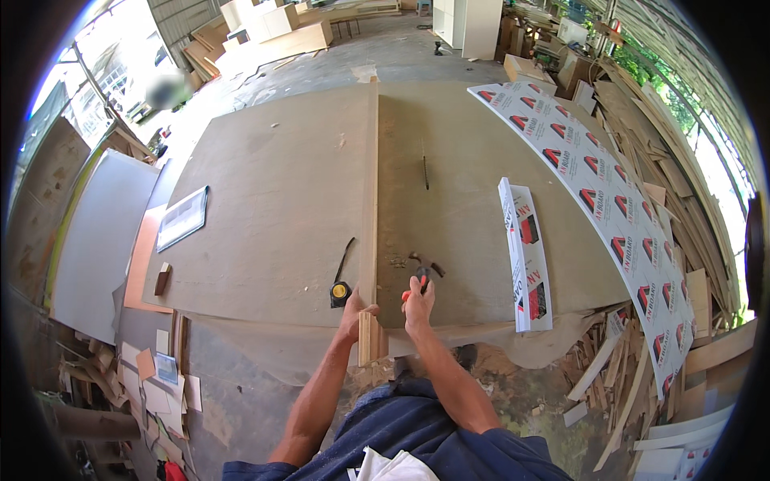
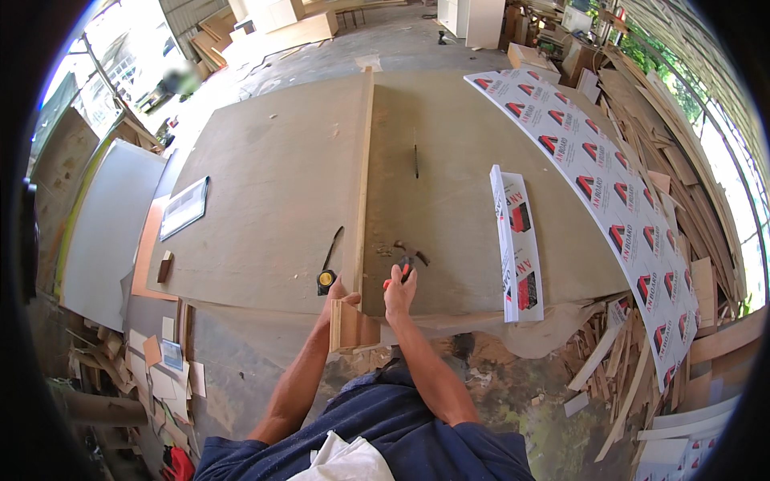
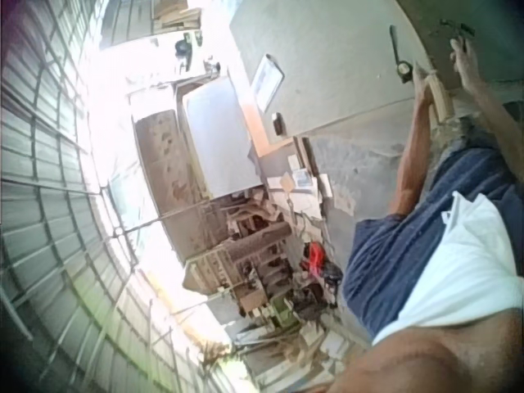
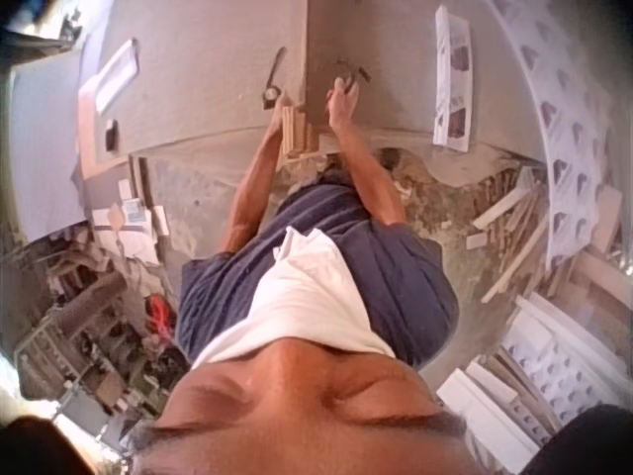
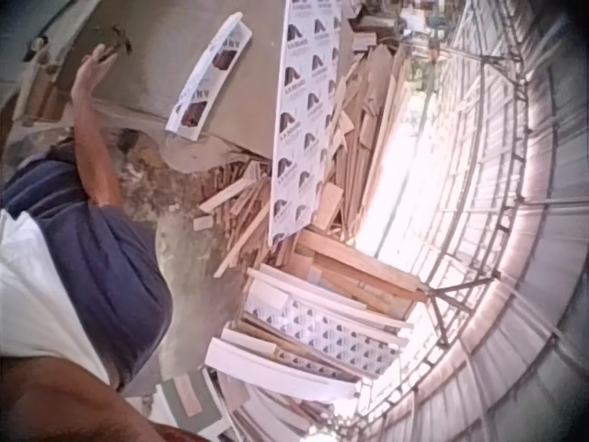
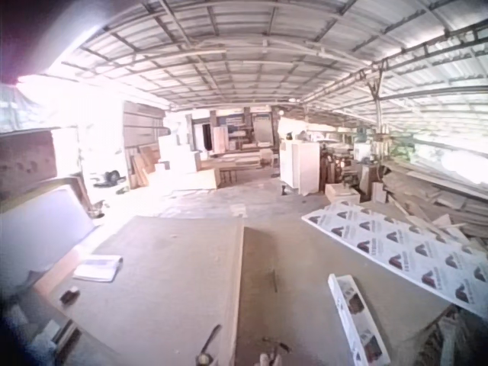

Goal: The person aligns a perforated wooden strip with a white board on a workbench. They use a hammer to tap the pieces together and a tape measure to verify alignment. The person repeatedly checks the fit and adjusts the components.

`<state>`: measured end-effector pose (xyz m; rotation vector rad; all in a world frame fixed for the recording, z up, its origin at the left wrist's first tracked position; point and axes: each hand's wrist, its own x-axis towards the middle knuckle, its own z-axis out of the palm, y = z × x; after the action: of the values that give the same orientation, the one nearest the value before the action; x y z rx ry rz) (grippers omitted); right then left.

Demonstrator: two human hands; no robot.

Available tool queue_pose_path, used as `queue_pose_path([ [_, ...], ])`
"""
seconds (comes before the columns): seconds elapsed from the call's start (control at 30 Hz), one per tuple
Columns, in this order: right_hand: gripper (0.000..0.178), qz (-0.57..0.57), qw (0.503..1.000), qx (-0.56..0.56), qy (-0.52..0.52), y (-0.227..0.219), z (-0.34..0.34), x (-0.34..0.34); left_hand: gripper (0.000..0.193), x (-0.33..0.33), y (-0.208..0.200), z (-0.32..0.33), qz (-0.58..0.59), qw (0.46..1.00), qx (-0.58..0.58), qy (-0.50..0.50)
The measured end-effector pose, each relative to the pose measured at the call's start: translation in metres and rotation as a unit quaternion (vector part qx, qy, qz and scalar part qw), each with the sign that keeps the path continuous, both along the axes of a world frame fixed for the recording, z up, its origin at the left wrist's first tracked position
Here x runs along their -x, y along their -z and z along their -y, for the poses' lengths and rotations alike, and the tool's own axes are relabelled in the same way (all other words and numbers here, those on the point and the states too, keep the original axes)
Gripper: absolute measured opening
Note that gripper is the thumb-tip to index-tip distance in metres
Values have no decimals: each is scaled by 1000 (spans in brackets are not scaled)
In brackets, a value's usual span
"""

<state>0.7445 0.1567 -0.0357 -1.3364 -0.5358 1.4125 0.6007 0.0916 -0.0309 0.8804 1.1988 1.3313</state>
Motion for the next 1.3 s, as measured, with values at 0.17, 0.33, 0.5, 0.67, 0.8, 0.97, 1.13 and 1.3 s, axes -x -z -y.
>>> queue_pose_path([
  [0.17, 44, 210, 948, -140, -193, 43, -22, 11, 68, 0, -5, -4, -16, 999, 33, 4],
  [0.33, 57, 226, 970, 16, -91, 9, -17, 25, 68, 5, -3, 1, -34, 999, 30, -1],
  [0.5, 52, 260, 937, -132, -190, 12, -9, 25, 69, 8, 8, 1, -1, 1000, 20, -4],
  [0.67, 23, 58, 998, 18, -23, -13, -21, 42, 72, 19, 6, 1, -84, 996, 42, 7],
  [0.8, 24, 108, 980, -83, -144, 55, -30, 32, 78, 12, 1, -8, -73, 995, 58, 24],
  [0.97, 25, 87, 996, 8, -34, 15, -20, 51, 80, 27, 42, 3, -158, 984, 74, -35],
  [1.13, 31, -56, 971, 69, -224, 4, -19, 24, 86, 24, -10, 8, -84, 990, 114, 13],
  [1.3, 24, 143, 986, -29, -83, 31, -17, 64, 70, 49, 61, 0, -196, 979, 45, -32],
])
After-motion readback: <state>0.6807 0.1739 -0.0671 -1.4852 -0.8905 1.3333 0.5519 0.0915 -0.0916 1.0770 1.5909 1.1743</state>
